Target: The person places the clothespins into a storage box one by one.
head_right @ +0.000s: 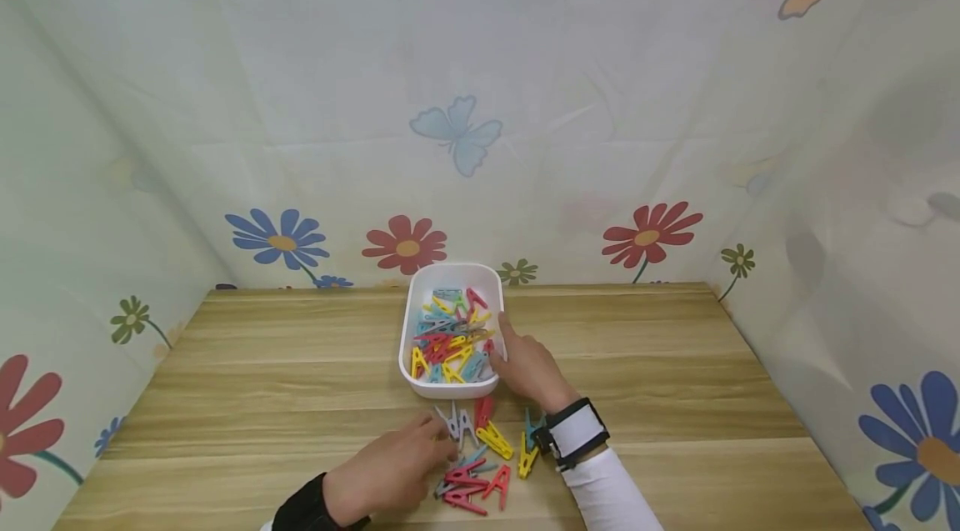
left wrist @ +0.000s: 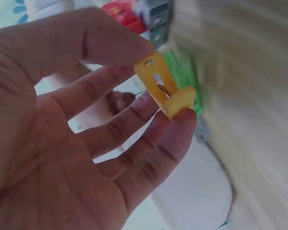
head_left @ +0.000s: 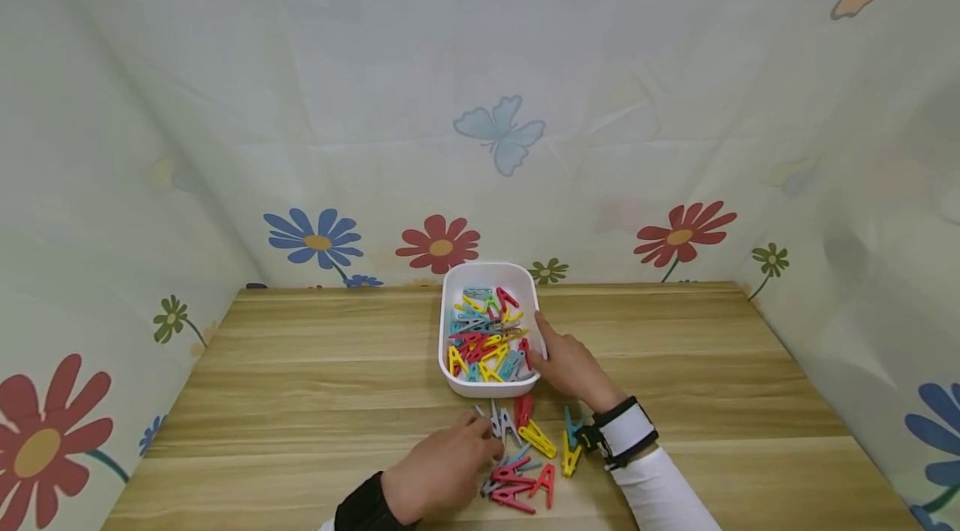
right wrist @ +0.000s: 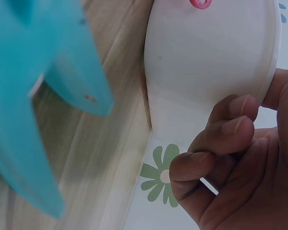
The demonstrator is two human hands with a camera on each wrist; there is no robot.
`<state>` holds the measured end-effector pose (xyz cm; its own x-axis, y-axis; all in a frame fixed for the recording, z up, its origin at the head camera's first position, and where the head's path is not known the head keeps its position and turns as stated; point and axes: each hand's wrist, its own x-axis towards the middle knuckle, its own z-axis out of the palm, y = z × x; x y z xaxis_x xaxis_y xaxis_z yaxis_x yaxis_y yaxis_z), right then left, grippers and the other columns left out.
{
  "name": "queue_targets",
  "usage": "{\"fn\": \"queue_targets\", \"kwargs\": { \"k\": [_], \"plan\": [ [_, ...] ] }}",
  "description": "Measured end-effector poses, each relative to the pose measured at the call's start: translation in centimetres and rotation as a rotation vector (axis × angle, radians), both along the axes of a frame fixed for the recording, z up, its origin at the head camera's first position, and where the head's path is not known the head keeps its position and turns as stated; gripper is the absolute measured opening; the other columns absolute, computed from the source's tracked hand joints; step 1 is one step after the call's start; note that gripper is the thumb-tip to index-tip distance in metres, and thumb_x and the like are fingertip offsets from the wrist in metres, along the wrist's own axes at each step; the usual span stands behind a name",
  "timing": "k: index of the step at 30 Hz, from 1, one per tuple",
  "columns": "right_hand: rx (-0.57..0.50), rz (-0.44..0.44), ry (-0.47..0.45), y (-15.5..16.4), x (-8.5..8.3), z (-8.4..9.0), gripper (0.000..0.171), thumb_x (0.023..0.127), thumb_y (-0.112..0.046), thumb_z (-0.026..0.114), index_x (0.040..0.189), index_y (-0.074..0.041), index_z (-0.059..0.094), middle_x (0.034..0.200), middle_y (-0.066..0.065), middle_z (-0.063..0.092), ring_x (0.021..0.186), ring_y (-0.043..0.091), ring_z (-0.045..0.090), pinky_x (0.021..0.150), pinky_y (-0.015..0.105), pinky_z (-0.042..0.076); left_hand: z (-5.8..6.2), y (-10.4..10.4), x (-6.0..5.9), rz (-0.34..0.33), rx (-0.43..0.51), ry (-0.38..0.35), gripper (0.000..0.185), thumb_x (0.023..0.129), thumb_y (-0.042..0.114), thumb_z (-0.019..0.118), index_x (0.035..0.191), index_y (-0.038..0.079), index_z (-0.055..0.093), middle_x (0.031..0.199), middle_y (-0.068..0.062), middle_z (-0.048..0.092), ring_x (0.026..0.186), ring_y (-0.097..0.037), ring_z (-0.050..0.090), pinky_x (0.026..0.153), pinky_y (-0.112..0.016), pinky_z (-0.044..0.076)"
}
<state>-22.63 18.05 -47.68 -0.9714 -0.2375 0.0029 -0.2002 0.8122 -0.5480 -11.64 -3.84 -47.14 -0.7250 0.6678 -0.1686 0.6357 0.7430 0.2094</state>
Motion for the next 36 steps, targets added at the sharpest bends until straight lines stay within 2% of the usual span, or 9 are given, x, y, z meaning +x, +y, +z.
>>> {"fn": "queue_targets", "kwargs": {
  "k": [4,7,12,15,21,25,30,33,36],
  "plan": [
    [-0.001,0.003,-0.007,0.0,0.0,0.1,0.07,0.097,-0.025,0.059,0.155,-0.004,0.026,0.066,0.004,0.047,0.056,0.017,0.047,0.052,0.029,0.035,1.2,-0.4,-0.4,-0.012,0.047,-0.032,0.038,0.078,0.011,0.077,0.113,0.025,0.069,0.11,0.009,0.056,0.101,-0.008,0.048,0.082,-0.023,0.048],
    [-0.008,0.003,-0.01,0.1,-0.1,0.1,0.071,0.097,-0.025,0.059,0.155,-0.005,0.025,0.065,0.004,0.046,0.055,0.017,0.047,0.051,0.029,0.035,2.6,-0.7,-0.9,-0.014,0.102,-0.024,0.039,0.08,0.008,0.074,0.116,0.022,0.067,0.114,0.007,0.055,0.104,-0.009,0.047,0.085,-0.023,0.047],
    [-0.008,0.004,0.01,0.5,-0.3,0.2,0.07,0.096,-0.023,0.06,0.155,-0.003,0.027,0.064,0.004,0.046,0.053,0.017,0.046,0.05,0.029,0.035,5.3,-1.0,-2.3,0.049,0.239,0.065,0.034,0.084,0.01,0.072,0.117,0.019,0.066,0.124,0.001,0.054,0.115,-0.016,0.046,0.096,-0.031,0.05],
    [-0.01,0.005,0.001,0.4,-0.2,0.1,0.07,0.097,-0.023,0.059,0.155,-0.003,0.027,0.063,0.004,0.044,0.052,0.016,0.045,0.049,0.029,0.035,6.0,-1.0,-3.2,0.069,0.323,0.135,0.032,0.085,0.012,0.072,0.116,0.016,0.065,0.127,-0.003,0.054,0.121,-0.02,0.046,0.102,-0.036,0.049],
    [-0.018,0.003,-0.016,0.2,-0.2,-0.1,0.07,0.097,-0.024,0.059,0.155,-0.005,0.026,0.063,0.003,0.045,0.052,0.016,0.045,0.049,0.029,0.035,5.8,-0.7,-5.2,0.109,0.353,0.314,0.031,0.084,0.011,0.073,0.114,0.013,0.066,0.124,-0.005,0.057,0.119,-0.022,0.048,0.102,-0.038,0.048],
    [0.004,0.011,0.019,0.0,-0.3,-0.1,0.069,0.097,-0.024,0.059,0.155,-0.004,0.026,0.065,0.004,0.047,0.054,0.017,0.047,0.051,0.029,0.036,5.2,-0.7,-6.3,0.123,0.327,0.372,0.036,0.084,0.011,0.073,0.119,0.012,0.065,0.128,-0.007,0.056,0.123,-0.024,0.048,0.103,-0.038,0.047],
    [0.0,0.007,0.02,0.0,-0.6,0.1,0.069,0.097,-0.024,0.058,0.156,-0.006,0.025,0.065,0.005,0.046,0.053,0.017,0.046,0.05,0.03,0.036,4.5,-0.9,-7.6,0.173,0.31,0.302,0.052,0.088,0.022,0.073,0.136,0.011,0.057,0.15,-0.011,0.045,0.143,-0.032,0.036,0.113,-0.045,0.038],
    [0.0,0.007,-0.013,0.0,-0.5,0.0,0.07,0.098,-0.025,0.058,0.156,-0.007,0.024,0.064,0.005,0.045,0.053,0.016,0.046,0.05,0.029,0.037,4.2,-1.0,-7.6,0.179,0.317,0.225,0.055,0.09,0.028,0.071,0.14,0.012,0.054,0.154,-0.01,0.04,0.147,-0.033,0.031,0.114,-0.048,0.035],
    [-0.004,0.007,-0.024,0.0,-0.3,-0.1,0.07,0.098,-0.024,0.058,0.156,-0.006,0.024,0.063,0.004,0.045,0.052,0.016,0.046,0.05,0.029,0.037,4.1,-1.1,-7.3,0.169,0.326,0.198,0.056,0.09,0.028,0.07,0.141,0.012,0.053,0.155,-0.009,0.04,0.148,-0.033,0.029,0.114,-0.049,0.035]
  ]
}}
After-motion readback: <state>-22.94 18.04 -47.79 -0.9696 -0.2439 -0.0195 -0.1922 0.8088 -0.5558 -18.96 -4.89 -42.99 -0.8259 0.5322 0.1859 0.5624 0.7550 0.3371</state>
